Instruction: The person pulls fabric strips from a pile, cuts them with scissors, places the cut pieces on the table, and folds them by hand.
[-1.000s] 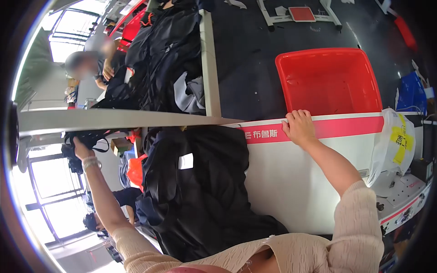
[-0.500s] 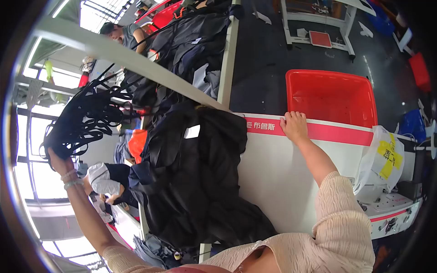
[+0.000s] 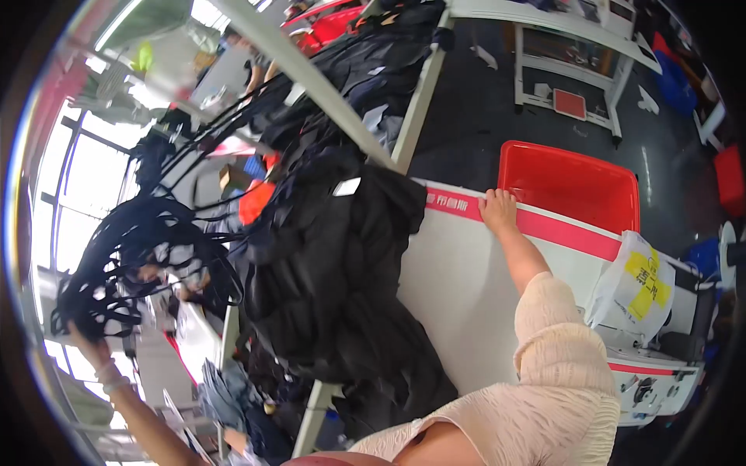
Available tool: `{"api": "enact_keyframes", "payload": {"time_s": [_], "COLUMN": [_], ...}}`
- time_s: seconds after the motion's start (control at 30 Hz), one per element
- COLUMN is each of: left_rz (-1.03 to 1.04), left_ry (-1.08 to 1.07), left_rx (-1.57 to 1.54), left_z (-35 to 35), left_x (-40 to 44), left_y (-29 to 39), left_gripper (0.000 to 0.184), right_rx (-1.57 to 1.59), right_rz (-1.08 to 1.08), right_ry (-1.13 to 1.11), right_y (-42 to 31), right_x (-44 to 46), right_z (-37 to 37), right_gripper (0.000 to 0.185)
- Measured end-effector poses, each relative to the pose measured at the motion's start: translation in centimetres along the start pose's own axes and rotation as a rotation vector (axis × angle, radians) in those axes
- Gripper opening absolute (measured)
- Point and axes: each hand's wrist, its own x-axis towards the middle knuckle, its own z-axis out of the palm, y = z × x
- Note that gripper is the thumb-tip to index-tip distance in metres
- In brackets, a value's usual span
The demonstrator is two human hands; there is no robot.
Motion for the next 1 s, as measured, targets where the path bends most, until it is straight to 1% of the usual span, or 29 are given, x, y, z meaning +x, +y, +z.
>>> {"api": "enact_keyframes", "payload": {"time_s": [0.03,0.07,0.1,0.13,0.17,0.2,0.23,0.27,0.3,0.33,0.37,0.4,0.47,0.53,0.57,0.63,0.67,0.73,0.77,0.8,0.83,0.87,0.9,0.93,1.0], "left_rz": [-0.177,-0.203,-0.327,-0.296,-0.299,-0.305,-0.368,-0.355,-0.407,-0.318,-0.215,-0.519,-0.428,-0.279,-0.171,-0.38,-0.311,-0.176,-0.1,-0.023,-0.035,0.031,-0.011,-0.054,-0.058], "left_ry": [0.244,0.153,0.157,0.142,0.052,0.098,0.162,0.09,0.153,0.052,-0.027,0.172,0.126,0.025,-0.053,-0.083,-0.145,-0.27,-0.441,-0.613,-0.721,-0.796,-0.819,-0.84,-0.748], "left_rx": [0.07,0.0,-0.005,-0.059,-0.119,-0.128,-0.25,-0.243,-0.306,-0.114,0.074,-0.74,-0.551,-0.414,-0.374,-0.692,-0.591,-0.382,-0.272,-0.159,-0.088,0.019,0.128,0.237,0.261], "left_z": [6.5,3.4,0.5,2.1,3.9,5.1,5.4,7.0,6.4,6.7,6.9,7.6,9.5,10.5,10.8,11.8,12.2,12.6,12.7,12.7,12.9,12.8,12.7,12.6,12.3], "left_x": [-6.7,-8.5,-10.7,-14.7,-18.0,-21.1,-24.0,-26.5,-28.9,-31.0,-33.0,-34.3,-36.5,-37.9,-38.2,-38.5,-38.9,-39.5,-39.5,-39.4,-39.5,-40.1,-40.8,-41.4,-41.9], "left_y": [1.8,-0.8,-3.0,-4.1,-4.4,-5.5,-7.1,-7.4,-9.1,-9.1,-9.2,-10.0,-9.1,-8.7,-8.6,-5.8,-5.3,-4.8,-4.2,-3.3,-2.4,-3.0,-3.2,-3.4,-4.8], "left_gripper": [0.038,0.035,0.032,0.032,0.035,0.038,0.037,0.033,0.028,0.029,0.031,0.036,0.039,0.038,0.036,0.027,0.028,0.029,0.028,0.027,0.026,0.032,0.031,0.031,0.029], "right_rx": [-0.006,0.027,0.061,0.093,0.178,0.303,0.427,0.549,0.587,0.624,0.668,0.714,0.699,0.844,0.887,0.999,1.069,1.152,1.17,1.307,1.435,1.553,1.556,1.553,1.537], "right_rz": [-0.013,-0.066,-0.123,-0.175,-0.246,-0.294,-0.33,-0.354,-0.391,-0.425,-0.475,-0.524,-0.553,-0.537,-0.561,-0.613,-0.639,-0.737,-0.887,-0.716,-0.532,-0.339,-0.239,-0.17,-0.024], "right_ry": [-0.006,0.019,0.04,0.061,0.039,-0.02,-0.073,-0.13,-0.188,-0.242,-0.246,-0.249,-0.303,-0.406,-0.472,-0.618,-0.701,-0.808,-0.586,-0.701,-0.81,-0.913,-0.609,-0.531,-0.371], "right_y": [-0.2,-0.5,-1.0,-1.2,-2.2,-3.5,-5.1,-6.8,-8.7,-10.8,-12.4,-13.9,-17.1,-20.4,-21.9,-24.8,-26.0,-28.0,-28.6,-28.8,-28.8,-28.8,-28.9,-28.5,-27.3], "right_x": [-0.4,-0.9,-1.2,-1.5,-1.8,-2.1,-2.3,-2.9,-3.8,-4.4,-5.0,-5.4,-5.7,-6.1,-6.4,-7.7,-8.8,-11.3,-12.3,-13.0,-13.8,-14.6,-16.1,-17.0,-18.8], "right_z": [-0.1,-0.1,-0.7,-1.4,-2.2,-3.2,-4.4,-5.7,-8.3,-11.0,-12.5,-13.8,-16.5,-19.0,-19.8,-21.6,-22.4,-23.6,-22.2,-21.8,-21.6,-21.7,-22.7,-22.9,-23.0], "right_gripper": [0.03,0.031,0.033,0.036,0.038,0.037,0.036,0.035,0.034,0.033,0.032,0.032,0.033,0.039,0.046,0.06,0.068,0.076,0.06,0.051,0.042,0.033,0.009,0.009,0.013]}}
